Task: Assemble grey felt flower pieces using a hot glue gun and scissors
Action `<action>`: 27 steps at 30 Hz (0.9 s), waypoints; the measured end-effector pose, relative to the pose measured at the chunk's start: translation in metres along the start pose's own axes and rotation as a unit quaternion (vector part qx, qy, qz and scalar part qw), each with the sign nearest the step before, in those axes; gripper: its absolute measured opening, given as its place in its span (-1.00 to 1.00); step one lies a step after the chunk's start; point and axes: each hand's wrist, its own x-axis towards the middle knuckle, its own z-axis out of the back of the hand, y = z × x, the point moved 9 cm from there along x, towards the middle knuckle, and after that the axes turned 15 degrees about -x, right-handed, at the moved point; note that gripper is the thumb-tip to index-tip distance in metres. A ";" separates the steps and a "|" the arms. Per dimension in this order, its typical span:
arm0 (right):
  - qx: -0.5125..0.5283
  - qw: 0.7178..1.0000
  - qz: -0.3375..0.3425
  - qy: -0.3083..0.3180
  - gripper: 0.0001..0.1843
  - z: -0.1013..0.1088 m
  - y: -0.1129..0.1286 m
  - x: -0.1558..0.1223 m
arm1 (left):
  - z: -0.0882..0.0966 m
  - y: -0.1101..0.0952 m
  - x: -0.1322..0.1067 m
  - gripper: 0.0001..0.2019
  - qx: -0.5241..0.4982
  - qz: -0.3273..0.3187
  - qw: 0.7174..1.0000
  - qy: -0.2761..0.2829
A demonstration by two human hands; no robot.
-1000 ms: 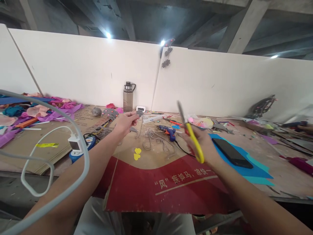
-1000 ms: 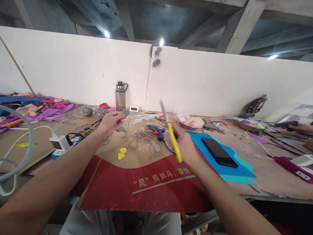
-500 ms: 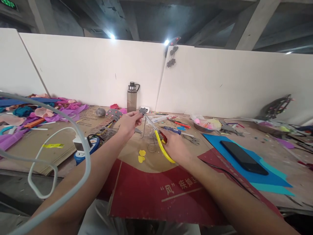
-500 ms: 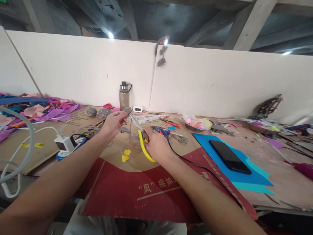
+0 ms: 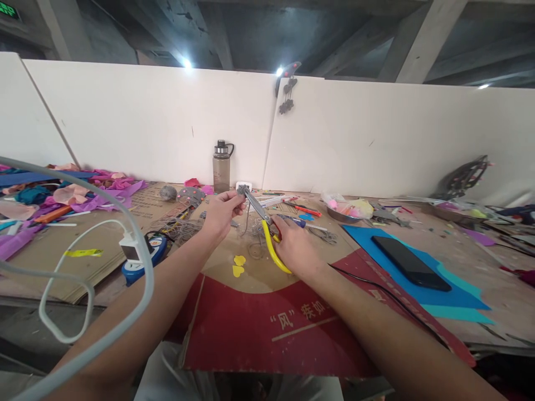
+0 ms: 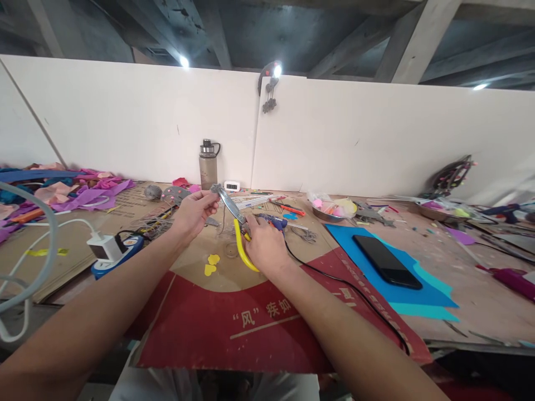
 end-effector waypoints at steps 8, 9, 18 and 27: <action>-0.035 0.999 -0.010 -0.009 -0.63 0.003 0.001 0.001 | 0.001 -0.011 -0.003 -0.78 0.006 -0.038 0.999 -0.032; -0.036 0.999 -0.011 -0.008 -0.62 0.002 0.001 0.000 | 0.003 -0.012 -0.003 -0.78 0.005 -0.046 0.998 -0.039; -0.043 0.999 -0.013 -0.017 -0.65 0.003 0.001 0.000 | 0.001 -0.008 -0.002 -0.75 0.000 -0.029 0.999 -0.027; -0.056 0.998 -0.009 -0.019 -0.62 0.003 -0.001 0.000 | -0.006 -0.002 -0.003 -0.75 0.014 0.013 1.000 0.018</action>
